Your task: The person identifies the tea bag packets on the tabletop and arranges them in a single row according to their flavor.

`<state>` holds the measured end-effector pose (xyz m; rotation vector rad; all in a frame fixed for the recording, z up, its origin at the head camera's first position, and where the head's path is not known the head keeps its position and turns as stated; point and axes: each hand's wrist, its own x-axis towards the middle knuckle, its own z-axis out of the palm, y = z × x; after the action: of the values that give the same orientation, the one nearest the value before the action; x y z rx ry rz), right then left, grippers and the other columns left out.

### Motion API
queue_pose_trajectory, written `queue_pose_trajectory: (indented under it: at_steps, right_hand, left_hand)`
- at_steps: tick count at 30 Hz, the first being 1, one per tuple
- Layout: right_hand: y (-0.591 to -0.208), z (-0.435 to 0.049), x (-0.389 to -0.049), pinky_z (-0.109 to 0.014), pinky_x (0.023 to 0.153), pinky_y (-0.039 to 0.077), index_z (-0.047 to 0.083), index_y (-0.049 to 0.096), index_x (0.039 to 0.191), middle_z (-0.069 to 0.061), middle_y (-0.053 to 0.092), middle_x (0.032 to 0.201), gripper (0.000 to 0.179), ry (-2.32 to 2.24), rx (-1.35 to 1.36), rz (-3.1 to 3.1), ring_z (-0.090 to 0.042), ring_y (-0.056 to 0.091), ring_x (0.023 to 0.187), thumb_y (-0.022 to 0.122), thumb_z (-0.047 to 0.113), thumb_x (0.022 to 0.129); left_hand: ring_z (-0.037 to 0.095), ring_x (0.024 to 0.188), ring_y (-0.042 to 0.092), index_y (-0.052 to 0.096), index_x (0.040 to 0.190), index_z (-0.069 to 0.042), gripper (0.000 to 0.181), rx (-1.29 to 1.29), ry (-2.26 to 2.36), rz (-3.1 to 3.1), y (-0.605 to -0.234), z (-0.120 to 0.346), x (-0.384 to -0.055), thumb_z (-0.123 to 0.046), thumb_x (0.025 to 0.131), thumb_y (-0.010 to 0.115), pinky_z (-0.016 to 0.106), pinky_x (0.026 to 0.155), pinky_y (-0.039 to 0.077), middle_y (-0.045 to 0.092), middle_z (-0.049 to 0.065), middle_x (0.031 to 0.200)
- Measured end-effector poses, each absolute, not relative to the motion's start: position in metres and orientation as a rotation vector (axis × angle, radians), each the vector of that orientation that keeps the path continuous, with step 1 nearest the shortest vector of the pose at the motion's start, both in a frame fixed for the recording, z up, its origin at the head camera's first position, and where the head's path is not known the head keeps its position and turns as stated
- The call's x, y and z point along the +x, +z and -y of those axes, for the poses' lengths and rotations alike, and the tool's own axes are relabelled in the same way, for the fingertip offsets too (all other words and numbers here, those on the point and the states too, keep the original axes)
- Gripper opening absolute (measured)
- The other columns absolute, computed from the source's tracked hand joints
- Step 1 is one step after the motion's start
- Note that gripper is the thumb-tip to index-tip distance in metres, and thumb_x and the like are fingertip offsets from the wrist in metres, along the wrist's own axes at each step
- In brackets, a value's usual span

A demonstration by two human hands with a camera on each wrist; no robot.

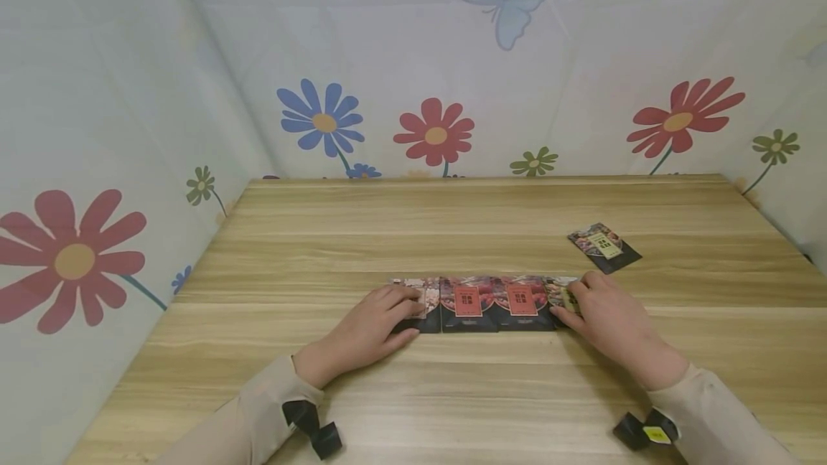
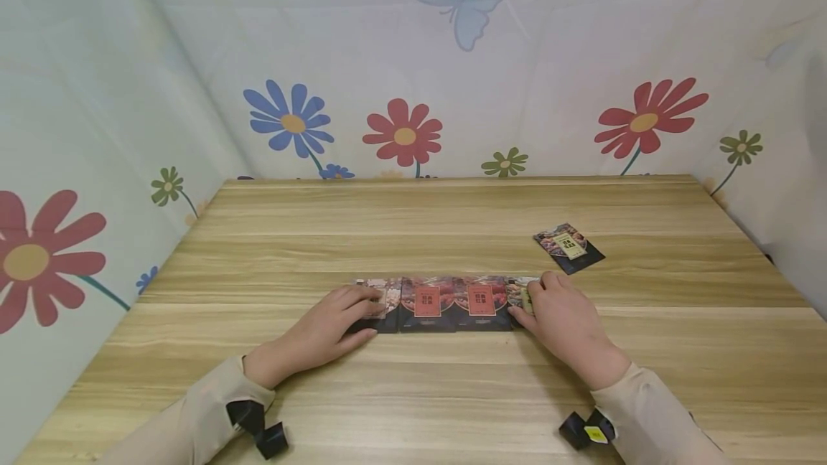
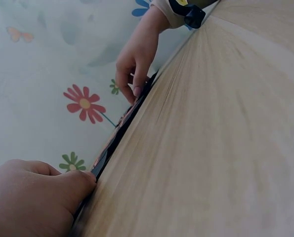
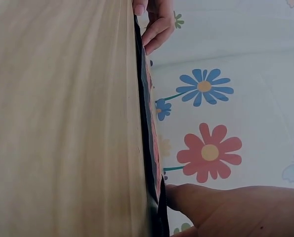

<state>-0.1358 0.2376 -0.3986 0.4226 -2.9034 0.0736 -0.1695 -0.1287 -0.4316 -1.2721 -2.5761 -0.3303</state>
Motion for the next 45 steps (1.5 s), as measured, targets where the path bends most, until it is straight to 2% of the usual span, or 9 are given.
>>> queue_pose_trajectory:
  at_steps: [7, 13, 19, 20, 24, 31, 35, 41, 45]
  right_hand:
    - [-0.397, -0.238, -0.136, -0.048, 0.074, 0.055, -0.002, 0.067, 0.100, -0.016, 0.061, 0.091, 0.043, 0.094, 0.398, 2.914, -0.030, 0.061, 0.082, 0.069, 0.038, 0.086]
    - [-0.392, -0.240, -0.138, -0.043, 0.061, 0.056, 0.000, 0.068, 0.105, -0.016, 0.064, 0.095, 0.043, 0.195, 0.356, 2.957, -0.029, 0.064, 0.078, 0.067, 0.039, 0.087]
    - [-0.384, -0.253, -0.144, -0.049, 0.074, 0.056, -0.004, 0.064, 0.112, -0.022, 0.064, 0.105, 0.046, 0.220, 0.396, 2.962, -0.037, 0.064, 0.092, 0.065, 0.036, 0.090]
    - [-0.382, -0.256, -0.145, -0.052, 0.079, 0.054, -0.005, 0.064, 0.114, -0.024, 0.064, 0.107, 0.046, 0.232, 0.406, 2.958, -0.040, 0.063, 0.097, 0.064, 0.035, 0.090]
    - [-0.380, -0.269, -0.153, -0.058, 0.085, 0.051, -0.006, 0.062, 0.117, -0.029, 0.061, 0.115, 0.047, 0.266, 0.409, 2.980, -0.046, 0.058, 0.105, 0.063, 0.033, 0.092]
    - [-0.388, -0.294, -0.170, -0.062, 0.085, 0.049, -0.006, 0.062, 0.117, -0.034, 0.058, 0.118, 0.046, 0.308, 0.366, 2.986, -0.051, 0.056, 0.107, 0.068, 0.030, 0.088]
    - [-0.393, -0.304, -0.178, -0.064, 0.089, 0.046, -0.007, 0.060, 0.119, -0.036, 0.055, 0.120, 0.048, 0.343, 0.366, 2.973, -0.053, 0.053, 0.109, 0.068, 0.028, 0.088]
    - [-0.398, -0.312, -0.186, -0.068, 0.098, 0.037, -0.009, 0.049, 0.131, -0.039, 0.045, 0.130, 0.061, 0.385, 0.303, 2.996, -0.055, 0.044, 0.118, 0.065, 0.033, 0.090]
    - [-0.402, -0.314, -0.192, -0.069, 0.100, 0.036, -0.008, 0.048, 0.133, -0.037, 0.045, 0.132, 0.060, 0.380, 0.301, 2.973, -0.054, 0.043, 0.119, 0.065, 0.031, 0.090]
  left_hand:
    - [0.026, 0.123, 0.053, 0.063, 0.120, -0.015, 0.033, -1.258, -0.324, 2.599, -0.431, 0.129, -0.169, -0.035, 0.093, 0.061, 0.042, 0.110, 0.041, 0.058, 0.006, 0.129]
    - [0.025, 0.123, 0.053, 0.063, 0.119, -0.016, 0.032, -1.265, -0.337, 2.580, -0.431, 0.129, -0.169, -0.034, 0.093, 0.062, 0.041, 0.110, 0.041, 0.058, 0.005, 0.128]
    - [0.024, 0.121, 0.054, 0.063, 0.118, -0.015, 0.031, -1.272, -0.329, 2.542, -0.431, 0.130, -0.170, -0.032, 0.091, 0.063, 0.041, 0.108, 0.043, 0.059, 0.005, 0.127]
    - [0.024, 0.121, 0.054, 0.063, 0.118, -0.015, 0.031, -1.271, -0.325, 2.539, -0.432, 0.130, -0.170, -0.032, 0.091, 0.063, 0.041, 0.108, 0.043, 0.059, 0.005, 0.126]
    - [0.025, 0.122, 0.053, 0.063, 0.119, -0.015, 0.032, -1.281, -0.316, 2.543, -0.433, 0.130, -0.170, -0.033, 0.092, 0.062, 0.041, 0.109, 0.042, 0.058, 0.006, 0.127]
    - [0.026, 0.123, 0.053, 0.063, 0.118, -0.014, 0.032, -1.294, -0.324, 2.542, -0.432, 0.129, -0.170, -0.033, 0.093, 0.061, 0.042, 0.110, 0.042, 0.058, 0.006, 0.128]
    - [0.026, 0.123, 0.053, 0.063, 0.118, -0.014, 0.032, -1.289, -0.318, 2.550, -0.433, 0.129, -0.170, -0.034, 0.093, 0.061, 0.042, 0.110, 0.041, 0.058, 0.006, 0.128]
    - [0.025, 0.123, 0.053, 0.063, 0.119, -0.014, 0.032, -1.284, -0.313, 2.553, -0.433, 0.129, -0.171, -0.034, 0.093, 0.061, 0.041, 0.111, 0.041, 0.058, 0.006, 0.128]
    - [0.025, 0.123, 0.053, 0.063, 0.119, -0.014, 0.033, -1.288, -0.305, 2.556, -0.434, 0.129, -0.171, -0.034, 0.093, 0.061, 0.041, 0.110, 0.041, 0.057, 0.006, 0.129]
